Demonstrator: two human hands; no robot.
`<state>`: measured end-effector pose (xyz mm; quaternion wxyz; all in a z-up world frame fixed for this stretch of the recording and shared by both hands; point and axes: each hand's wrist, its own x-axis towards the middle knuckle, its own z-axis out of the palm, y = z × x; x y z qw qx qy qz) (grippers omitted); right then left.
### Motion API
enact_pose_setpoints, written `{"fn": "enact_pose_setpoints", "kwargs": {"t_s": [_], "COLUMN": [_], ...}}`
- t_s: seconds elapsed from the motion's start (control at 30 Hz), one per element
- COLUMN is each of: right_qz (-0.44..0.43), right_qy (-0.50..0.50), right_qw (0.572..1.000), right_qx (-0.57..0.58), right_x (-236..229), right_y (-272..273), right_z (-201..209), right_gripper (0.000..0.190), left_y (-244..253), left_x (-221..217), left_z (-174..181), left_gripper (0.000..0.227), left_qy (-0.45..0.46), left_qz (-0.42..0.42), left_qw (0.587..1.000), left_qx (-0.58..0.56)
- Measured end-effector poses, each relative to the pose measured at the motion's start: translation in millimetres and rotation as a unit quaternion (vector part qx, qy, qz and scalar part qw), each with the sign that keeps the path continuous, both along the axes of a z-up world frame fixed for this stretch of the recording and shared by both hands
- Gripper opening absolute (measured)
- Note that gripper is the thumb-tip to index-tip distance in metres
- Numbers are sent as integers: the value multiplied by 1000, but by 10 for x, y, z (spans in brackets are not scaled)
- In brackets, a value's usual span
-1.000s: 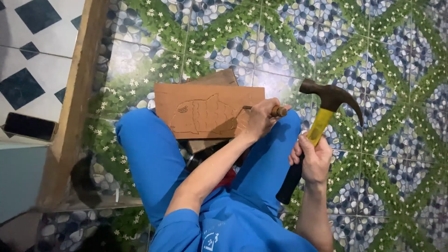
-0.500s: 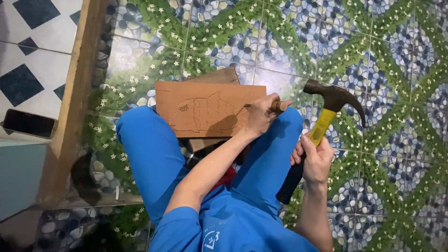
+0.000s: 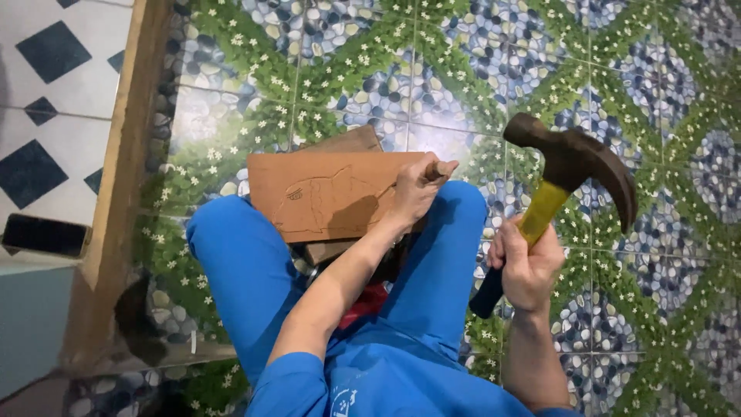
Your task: Carving a fish design into a wooden board using a hammer and a chisel while sitting on the floor.
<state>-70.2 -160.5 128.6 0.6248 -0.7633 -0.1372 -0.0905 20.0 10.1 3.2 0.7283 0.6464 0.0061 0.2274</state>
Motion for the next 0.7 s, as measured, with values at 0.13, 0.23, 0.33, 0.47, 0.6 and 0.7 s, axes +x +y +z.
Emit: {"fn": "enact_pose_setpoints", "kwargs": {"t_s": [0.13, 0.23, 0.33, 0.47, 0.6, 0.7], "right_qz": [47, 1, -16, 14, -79, -59], "right_qy": [5, 45, -19, -17, -25, -59], "right_qw": [991, 960, 976, 978, 967, 980], "right_qx": [-124, -277, -215, -209, -242, -181], "right_x": [78, 6, 1, 39, -128, -74], "right_y": [-279, 55, -18, -41, 87, -91], "right_z": [-450, 65, 32, -154, 406, 47], "right_gripper": [48, 18, 13, 12, 31, 30], "left_y": [-7, 67, 33, 82, 123, 117], "left_x": [-1, -9, 1, 46, -3, 46], "left_z": [-60, -5, -109, -282, -128, -232], "left_gripper": [43, 44, 45, 40, 37, 42], "left_qy": [0, 0, 0, -4, -12, -6], "left_qz": [-4, -2, -3, -5, -46, -23], "left_qw": [1000, 1000, 1000, 999, 999, 997], "left_qx": [-15, 18, 24, 41, 19, 69]}}
